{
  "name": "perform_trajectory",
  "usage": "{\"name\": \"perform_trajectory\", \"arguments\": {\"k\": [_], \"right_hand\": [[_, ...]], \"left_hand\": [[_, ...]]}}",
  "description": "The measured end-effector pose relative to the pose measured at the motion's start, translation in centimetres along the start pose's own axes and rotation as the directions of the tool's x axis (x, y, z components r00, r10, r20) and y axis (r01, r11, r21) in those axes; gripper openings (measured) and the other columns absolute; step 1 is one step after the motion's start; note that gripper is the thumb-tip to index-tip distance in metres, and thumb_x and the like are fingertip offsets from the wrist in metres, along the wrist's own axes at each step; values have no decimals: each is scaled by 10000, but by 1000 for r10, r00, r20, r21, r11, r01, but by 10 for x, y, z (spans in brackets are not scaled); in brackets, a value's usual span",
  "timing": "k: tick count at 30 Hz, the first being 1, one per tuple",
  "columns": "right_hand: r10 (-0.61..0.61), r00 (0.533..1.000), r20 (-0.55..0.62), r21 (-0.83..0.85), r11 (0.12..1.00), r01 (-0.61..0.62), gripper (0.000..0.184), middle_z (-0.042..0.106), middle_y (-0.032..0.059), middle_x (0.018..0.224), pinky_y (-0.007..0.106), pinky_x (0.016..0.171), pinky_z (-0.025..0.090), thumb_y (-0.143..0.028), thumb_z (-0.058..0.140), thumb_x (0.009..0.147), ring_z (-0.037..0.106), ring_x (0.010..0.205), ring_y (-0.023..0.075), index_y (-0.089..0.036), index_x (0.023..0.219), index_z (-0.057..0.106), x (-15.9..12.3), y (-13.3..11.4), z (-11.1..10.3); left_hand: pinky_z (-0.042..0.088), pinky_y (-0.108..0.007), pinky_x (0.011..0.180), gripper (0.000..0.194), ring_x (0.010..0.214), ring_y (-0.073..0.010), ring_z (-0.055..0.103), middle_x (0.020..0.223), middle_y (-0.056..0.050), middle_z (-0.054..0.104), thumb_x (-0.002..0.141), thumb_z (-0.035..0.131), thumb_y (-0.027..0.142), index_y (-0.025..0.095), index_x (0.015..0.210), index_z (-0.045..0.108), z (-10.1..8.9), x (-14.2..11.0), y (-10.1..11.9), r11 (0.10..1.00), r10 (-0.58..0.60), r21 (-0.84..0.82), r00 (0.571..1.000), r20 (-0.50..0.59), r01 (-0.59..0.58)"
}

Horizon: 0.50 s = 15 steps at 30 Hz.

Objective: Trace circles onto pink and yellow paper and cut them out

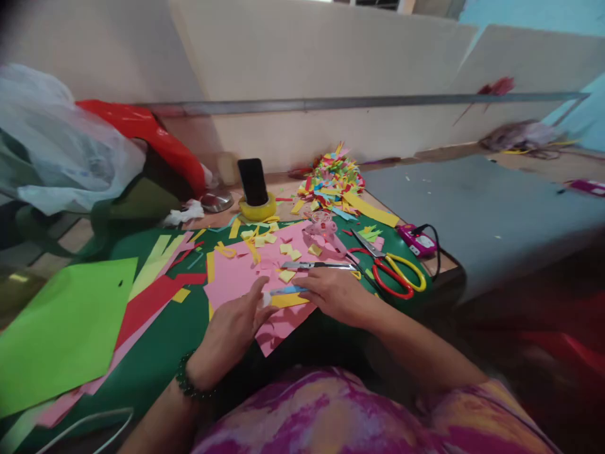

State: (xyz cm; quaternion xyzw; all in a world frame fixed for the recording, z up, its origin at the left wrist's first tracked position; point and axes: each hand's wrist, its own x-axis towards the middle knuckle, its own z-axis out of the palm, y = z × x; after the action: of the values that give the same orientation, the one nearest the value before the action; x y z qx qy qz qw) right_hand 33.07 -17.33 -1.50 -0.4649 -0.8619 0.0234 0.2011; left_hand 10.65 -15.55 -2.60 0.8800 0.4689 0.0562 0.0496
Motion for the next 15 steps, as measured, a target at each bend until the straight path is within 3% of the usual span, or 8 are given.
{"name": "perform_trajectory", "arguments": {"k": [2, 5, 9, 11, 15], "right_hand": [[-14, 999, 36, 62, 998, 12, 230, 700, 67, 829, 257, 657, 469, -246, 550, 941, 648, 761, 183, -209, 1114, 696, 4, -2, 15], [22, 996, 90, 209, 977, -41, 232, 711, 66, 845, 249, 677, 459, -276, 606, 914, 646, 775, 176, -183, 1104, 699, 10, -2, 21], [23, 956, 291, 358, 924, -131, 254, 703, 31, 774, 209, 576, 392, -356, 565, 939, 606, 665, 133, -157, 977, 719, 16, 4, 11], [-12, 936, 351, 316, 943, -107, 294, 678, 23, 708, 215, 537, 340, -369, 530, 958, 565, 608, 124, -145, 905, 713, 17, 5, 7], [-59, 930, 363, 185, 983, -10, 294, 669, 44, 692, 227, 544, 319, -354, 519, 965, 553, 603, 133, -132, 864, 682, 15, 5, 11]], "left_hand": [[454, -253, 584, 230, 777, -207, 708, 873, -48, 714, 946, 507, 245, 174, 1166, 509, -8, 0, 4, 1000, -2, 21, 995, 100, 0], [461, -247, 612, 61, 829, -204, 704, 911, -57, 704, 937, 499, 170, 187, 967, 549, -16, -1, 8, 999, -36, 40, 976, 217, 28], [484, -259, 649, 94, 865, -208, 704, 926, -67, 706, 964, 435, 155, 181, 976, 525, -18, -2, 7, 998, -51, 42, 960, 276, 41], [493, -254, 676, 102, 891, -202, 702, 933, -62, 708, 954, 442, 129, 188, 998, 513, -19, -2, 6, 1000, -12, 14, 958, 287, 8], [512, -259, 716, 156, 928, -206, 699, 960, -68, 707, 923, 468, 94, 191, 1039, 507, -21, -3, 6, 1000, 25, -16, 947, 319, -21]]}}
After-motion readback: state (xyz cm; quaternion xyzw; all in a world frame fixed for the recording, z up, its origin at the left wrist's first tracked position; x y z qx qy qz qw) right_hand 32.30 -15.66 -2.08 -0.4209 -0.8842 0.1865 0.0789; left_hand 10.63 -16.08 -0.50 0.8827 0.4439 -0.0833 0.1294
